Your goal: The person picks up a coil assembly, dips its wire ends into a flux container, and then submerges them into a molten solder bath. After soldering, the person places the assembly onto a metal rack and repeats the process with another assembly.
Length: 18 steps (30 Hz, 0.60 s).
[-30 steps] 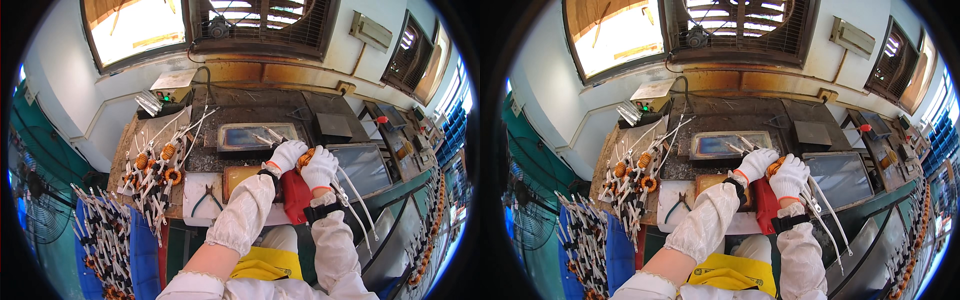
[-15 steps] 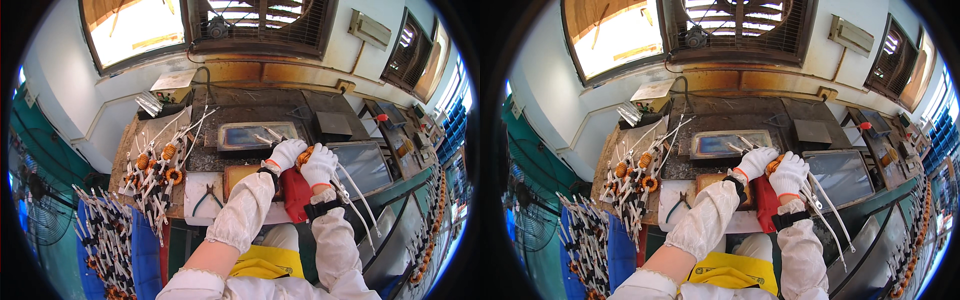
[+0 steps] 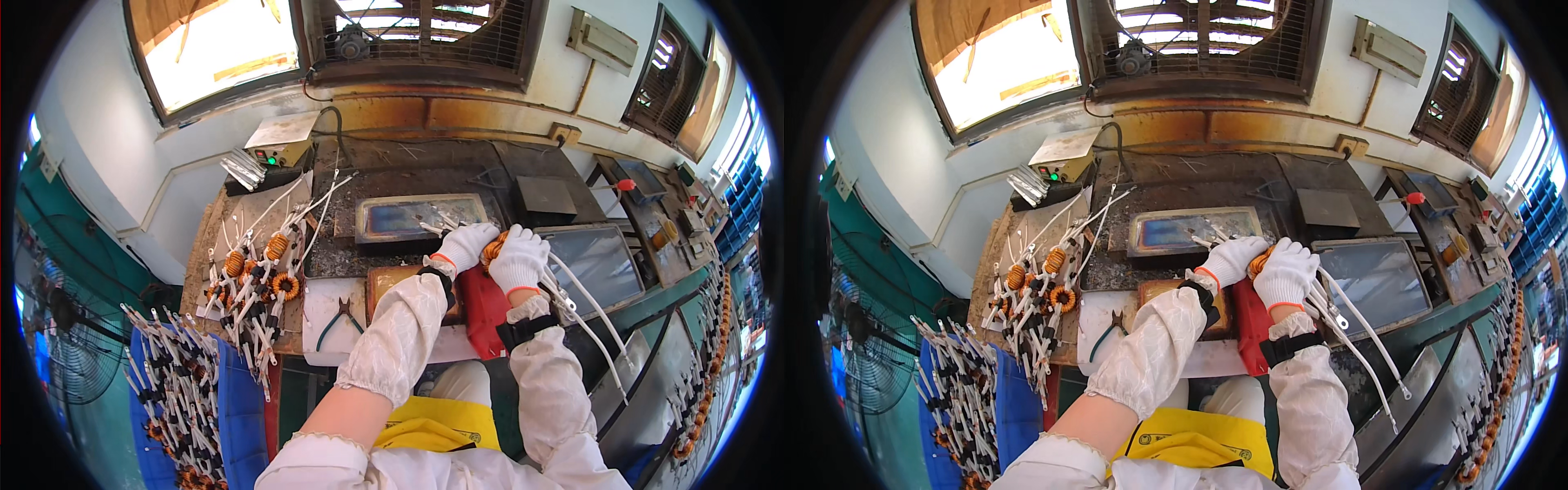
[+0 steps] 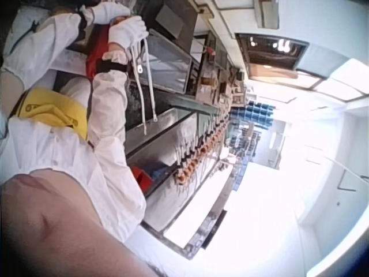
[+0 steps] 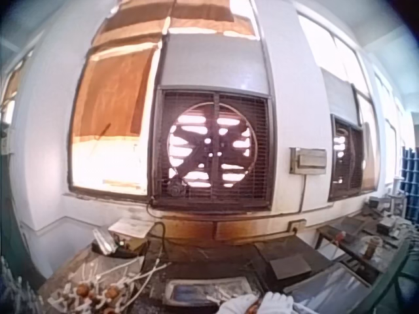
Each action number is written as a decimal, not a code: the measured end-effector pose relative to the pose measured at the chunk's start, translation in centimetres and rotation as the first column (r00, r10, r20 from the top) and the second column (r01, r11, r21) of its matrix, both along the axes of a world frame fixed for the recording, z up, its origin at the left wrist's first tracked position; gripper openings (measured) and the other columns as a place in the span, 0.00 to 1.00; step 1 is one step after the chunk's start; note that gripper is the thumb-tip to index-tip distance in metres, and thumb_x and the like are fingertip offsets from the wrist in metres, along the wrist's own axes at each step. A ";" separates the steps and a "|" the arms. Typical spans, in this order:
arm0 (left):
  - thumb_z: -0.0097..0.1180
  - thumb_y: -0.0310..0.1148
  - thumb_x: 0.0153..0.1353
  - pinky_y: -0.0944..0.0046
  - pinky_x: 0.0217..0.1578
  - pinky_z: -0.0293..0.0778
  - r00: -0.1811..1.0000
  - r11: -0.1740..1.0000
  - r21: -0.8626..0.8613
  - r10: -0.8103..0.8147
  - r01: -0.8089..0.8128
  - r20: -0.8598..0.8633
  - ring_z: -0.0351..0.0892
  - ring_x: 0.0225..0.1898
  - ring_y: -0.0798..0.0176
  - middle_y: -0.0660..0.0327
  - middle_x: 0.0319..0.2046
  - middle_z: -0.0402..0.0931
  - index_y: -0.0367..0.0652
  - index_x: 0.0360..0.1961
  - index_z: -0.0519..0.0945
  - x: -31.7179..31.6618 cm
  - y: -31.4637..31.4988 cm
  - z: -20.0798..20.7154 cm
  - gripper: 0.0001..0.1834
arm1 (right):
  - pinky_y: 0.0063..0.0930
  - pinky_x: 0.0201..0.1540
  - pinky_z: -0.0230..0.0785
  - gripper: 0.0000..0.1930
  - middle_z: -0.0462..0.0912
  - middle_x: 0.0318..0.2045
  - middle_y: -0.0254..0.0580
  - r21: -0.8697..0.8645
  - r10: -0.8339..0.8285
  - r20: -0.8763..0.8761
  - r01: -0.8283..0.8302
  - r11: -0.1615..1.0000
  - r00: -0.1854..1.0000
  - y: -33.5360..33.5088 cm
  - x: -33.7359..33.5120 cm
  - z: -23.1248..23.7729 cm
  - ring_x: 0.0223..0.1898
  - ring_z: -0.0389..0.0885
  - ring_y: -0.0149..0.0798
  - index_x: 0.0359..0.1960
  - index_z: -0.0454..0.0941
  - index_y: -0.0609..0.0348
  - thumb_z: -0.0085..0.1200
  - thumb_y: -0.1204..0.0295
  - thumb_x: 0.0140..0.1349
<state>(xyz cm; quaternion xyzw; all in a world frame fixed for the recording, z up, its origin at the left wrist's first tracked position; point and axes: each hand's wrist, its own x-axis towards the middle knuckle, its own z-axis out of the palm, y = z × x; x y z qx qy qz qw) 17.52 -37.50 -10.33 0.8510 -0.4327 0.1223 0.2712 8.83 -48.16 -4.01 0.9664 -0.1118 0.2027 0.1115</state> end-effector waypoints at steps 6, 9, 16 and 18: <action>0.49 0.26 0.55 0.57 0.48 0.72 1.000 1.000 0.004 -0.018 0.018 0.020 0.74 0.49 0.49 0.53 0.44 0.75 0.45 0.48 0.71 0.0 0.0 0.0 0.17 | 0.37 0.47 0.60 0.17 0.78 0.36 0.44 0.012 -0.015 -0.017 0.015 1.000 1.000 0.2 -0.1 0.1 0.39 0.76 0.44 0.39 0.71 0.58 0.55 0.63 0.49; 0.50 0.26 0.54 0.58 0.49 0.71 0.999 1.000 0.008 -0.017 0.017 0.038 0.74 0.50 0.50 0.54 0.45 0.74 0.45 0.47 0.71 0.1 0.0 -0.1 0.18 | 0.37 0.47 0.60 0.17 0.78 0.36 0.45 0.018 -0.015 -0.014 0.016 1.000 1.000 0.4 -0.1 0.2 0.40 0.76 0.44 0.39 0.71 0.58 0.55 0.63 0.50; 0.52 0.25 0.51 0.58 0.51 0.71 0.998 0.999 0.016 -0.030 0.029 0.063 0.73 0.51 0.51 0.54 0.45 0.74 0.44 0.47 0.72 0.1 -0.1 0.2 0.19 | 0.37 0.46 0.61 0.18 0.78 0.37 0.45 0.030 -0.035 -0.042 0.036 0.999 0.998 0.4 -0.1 0.4 0.40 0.76 0.43 0.40 0.71 0.59 0.55 0.62 0.50; 0.52 0.25 0.51 0.58 0.51 0.70 0.997 0.999 0.013 -0.030 0.029 0.074 0.73 0.51 0.51 0.54 0.45 0.74 0.44 0.48 0.72 0.2 -0.1 -0.1 0.20 | 0.37 0.47 0.61 0.18 0.78 0.37 0.45 0.025 -0.034 -0.040 0.035 0.999 0.999 0.4 0.0 0.3 0.40 0.76 0.43 0.40 0.71 0.59 0.55 0.62 0.51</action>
